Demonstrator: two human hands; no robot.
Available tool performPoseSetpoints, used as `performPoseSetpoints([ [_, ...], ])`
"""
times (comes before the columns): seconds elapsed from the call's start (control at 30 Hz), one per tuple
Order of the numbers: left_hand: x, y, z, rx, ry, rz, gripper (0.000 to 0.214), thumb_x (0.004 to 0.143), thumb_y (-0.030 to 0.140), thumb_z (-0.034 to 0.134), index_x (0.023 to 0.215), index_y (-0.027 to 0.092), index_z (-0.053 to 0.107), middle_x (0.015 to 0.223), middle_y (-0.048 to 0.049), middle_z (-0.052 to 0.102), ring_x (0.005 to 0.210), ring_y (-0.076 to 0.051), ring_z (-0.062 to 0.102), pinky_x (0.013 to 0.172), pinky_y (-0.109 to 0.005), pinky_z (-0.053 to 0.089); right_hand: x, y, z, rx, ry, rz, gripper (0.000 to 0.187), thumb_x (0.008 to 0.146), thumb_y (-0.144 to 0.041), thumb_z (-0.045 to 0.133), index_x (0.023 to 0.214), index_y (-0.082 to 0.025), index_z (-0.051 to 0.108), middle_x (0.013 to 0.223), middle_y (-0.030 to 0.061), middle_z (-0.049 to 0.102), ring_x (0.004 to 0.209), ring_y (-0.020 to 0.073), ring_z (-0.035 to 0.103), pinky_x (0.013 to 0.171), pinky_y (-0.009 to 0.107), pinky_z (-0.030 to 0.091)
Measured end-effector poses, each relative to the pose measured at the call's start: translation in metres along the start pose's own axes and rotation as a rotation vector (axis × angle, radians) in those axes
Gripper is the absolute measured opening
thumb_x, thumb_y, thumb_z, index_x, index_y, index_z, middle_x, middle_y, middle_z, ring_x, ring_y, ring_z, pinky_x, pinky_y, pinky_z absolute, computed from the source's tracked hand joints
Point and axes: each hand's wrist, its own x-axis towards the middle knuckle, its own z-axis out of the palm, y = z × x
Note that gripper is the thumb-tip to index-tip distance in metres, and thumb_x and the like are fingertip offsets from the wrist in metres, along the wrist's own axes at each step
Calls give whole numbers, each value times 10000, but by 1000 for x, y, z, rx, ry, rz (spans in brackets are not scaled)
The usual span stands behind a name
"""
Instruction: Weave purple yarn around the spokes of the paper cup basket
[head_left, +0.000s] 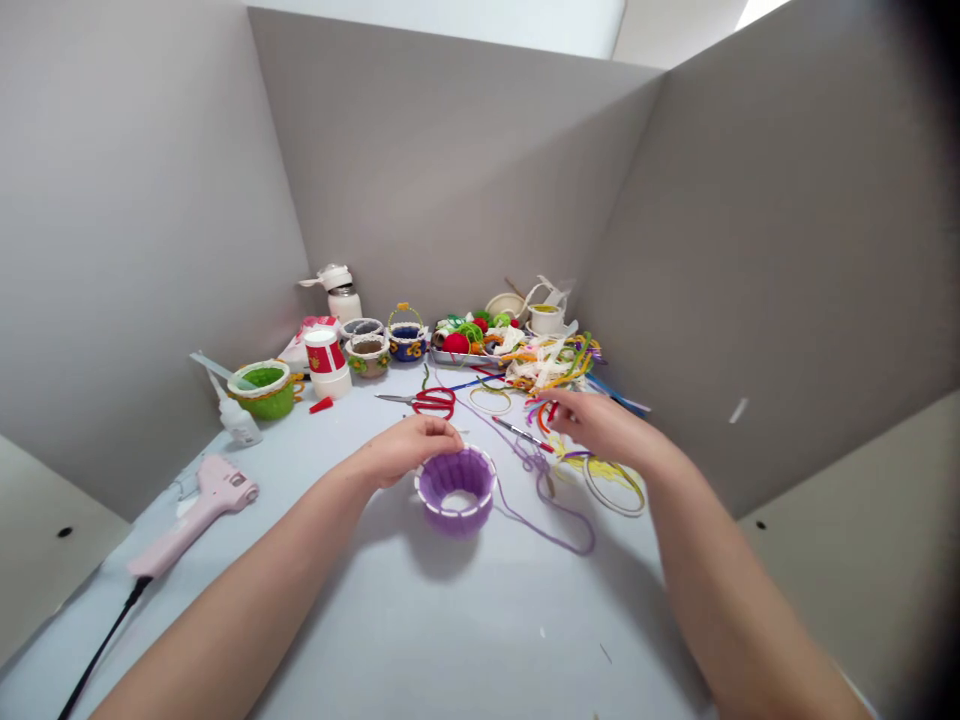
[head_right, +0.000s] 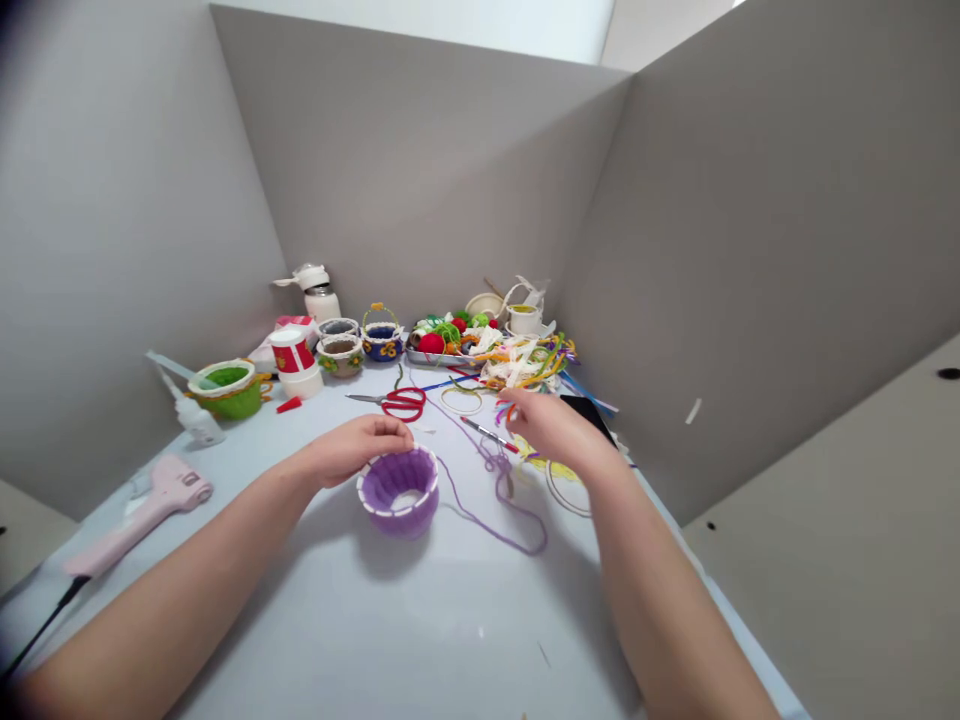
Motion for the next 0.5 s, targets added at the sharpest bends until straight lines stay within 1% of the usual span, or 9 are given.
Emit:
performPoseSetpoints([
  [0.07, -1, 2, 2, 60, -11, 3, 234, 697, 364, 621, 752, 137, 630, 652, 26, 545, 569, -84, 431, 524, -206, 294, 49, -18, 21, 71, 28, 5, 243, 771, -150, 647, 1008, -194, 681, 793, 15, 675, 631, 111, 586, 585, 210, 439],
  [0.13, -1, 2, 5, 96, -28, 15, 221, 699, 349, 603, 758, 137, 627, 668, 21, 559, 589, -93, 450, 546, -211, 326, 100, -38, 45, 161, -17, 42, 203, 836, -192, 609, 1032, -182, 661, 837, 18, 680, 633, 106, 599, 615, 222, 471],
  [0.17, 0, 1, 6, 103, -26, 9, 215, 699, 341, 595, 756, 136, 624, 676, 17, 566, 597, -97, 461, 556, -215, 341, 125, -46, 58, 198, -34, 72, 208, 871, -215, 578, 1065, -171, 642, 848, 24, 678, 647, 116, 610, 625, 240, 491],
  [0.2, 1, 0, 7, 103, -34, 11, 211, 698, 333, 588, 756, 134, 623, 680, 13, 570, 598, -98, 464, 559, -217, 350, 148, -53, 70, 232, -42, 105, 226, 901, -250, 551, 1095, -156, 619, 900, 39, 673, 708, 134, 627, 663, 268, 514],
  [0.27, 3, -3, 8, 112, -44, 9, 200, 698, 318, 575, 754, 131, 621, 672, 10, 571, 590, -98, 465, 551, -219, 351, 188, -62, 91, 296, -59, 185, 301, 920, -320, 546, 1163, -141, 565, 1117, 81, 609, 927, 182, 620, 790, 375, 536],
  [0.3, 4, -5, 8, 112, -47, 20, 197, 700, 313, 569, 755, 131, 621, 677, 8, 573, 596, -99, 470, 554, -219, 354, 204, -64, 99, 331, -69, 220, 315, 921, -317, 544, 1192, -157, 554, 1189, 91, 579, 997, 201, 601, 838, 404, 523],
  [0.37, 6, -7, 8, 114, -54, 18, 186, 697, 302, 564, 751, 132, 618, 678, 6, 574, 597, -99, 474, 548, -216, 355, 229, -65, 112, 395, -91, 285, 322, 921, -318, 546, 1201, -158, 548, 1202, 93, 572, 1012, 206, 596, 846, 414, 520],
  [0.43, 6, -8, 7, 115, -48, 16, 181, 705, 296, 551, 753, 135, 618, 680, 7, 573, 595, -97, 472, 534, -210, 348, 245, -63, 120, 457, -134, 341, 320, 920, -317, 546, 1198, -160, 550, 1197, 93, 576, 1007, 205, 597, 842, 411, 522],
  [0.5, 6, -7, 6, 121, -48, 18, 170, 704, 285, 549, 744, 135, 619, 680, 8, 575, 599, -95, 471, 533, -206, 349, 257, -63, 122, 523, -180, 390, 322, 920, -318, 547, 1199, -158, 550, 1196, 94, 576, 1006, 206, 598, 842, 411, 522],
])
